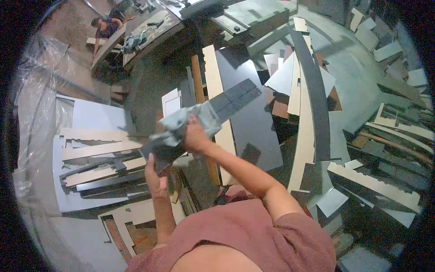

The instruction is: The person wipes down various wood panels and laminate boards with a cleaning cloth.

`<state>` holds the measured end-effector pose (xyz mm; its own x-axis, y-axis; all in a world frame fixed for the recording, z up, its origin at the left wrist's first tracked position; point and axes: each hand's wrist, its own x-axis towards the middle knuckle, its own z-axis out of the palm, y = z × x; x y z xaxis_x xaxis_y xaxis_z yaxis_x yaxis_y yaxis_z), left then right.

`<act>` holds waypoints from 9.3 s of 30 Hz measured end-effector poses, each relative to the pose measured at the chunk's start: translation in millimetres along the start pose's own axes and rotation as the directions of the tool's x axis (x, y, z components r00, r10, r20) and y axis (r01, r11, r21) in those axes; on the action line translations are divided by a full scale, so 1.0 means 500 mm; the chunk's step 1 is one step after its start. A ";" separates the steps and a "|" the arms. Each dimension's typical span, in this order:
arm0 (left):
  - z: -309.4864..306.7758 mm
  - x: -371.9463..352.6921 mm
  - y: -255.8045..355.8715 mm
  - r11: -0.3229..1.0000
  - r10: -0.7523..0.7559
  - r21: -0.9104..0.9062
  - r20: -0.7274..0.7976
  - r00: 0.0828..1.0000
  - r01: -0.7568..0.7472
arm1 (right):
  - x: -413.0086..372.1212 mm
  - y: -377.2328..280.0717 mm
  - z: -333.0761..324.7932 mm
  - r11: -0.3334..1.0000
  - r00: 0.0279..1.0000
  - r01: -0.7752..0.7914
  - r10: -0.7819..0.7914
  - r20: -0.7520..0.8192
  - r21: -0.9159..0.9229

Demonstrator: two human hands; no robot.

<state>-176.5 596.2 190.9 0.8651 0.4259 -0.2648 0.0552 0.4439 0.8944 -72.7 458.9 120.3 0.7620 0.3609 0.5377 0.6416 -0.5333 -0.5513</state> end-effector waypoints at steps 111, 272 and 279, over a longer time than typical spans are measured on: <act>-0.002 0.029 0.088 0.825 0.390 -0.378 -0.157 0.907 -0.420 | -0.322 0.093 -0.066 -0.680 0.542 -0.309 0.449 0.711 0.665; -0.036 0.050 -0.370 0.603 -0.600 0.791 0.362 0.714 0.105 | -0.296 -0.028 0.009 -0.491 0.270 -0.531 0.675 0.687 0.690; -0.164 0.092 -0.284 0.736 -0.594 0.614 0.383 0.707 0.285 | -0.264 -0.038 0.066 -0.425 0.298 -0.560 0.698 0.651 0.711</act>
<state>-185.3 617.3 22.1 0.7700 -0.2646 -0.5805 0.5936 -0.0363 0.8039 -182.5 446.8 38.8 0.7320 0.2339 -0.6399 -0.6368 0.5690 -0.5204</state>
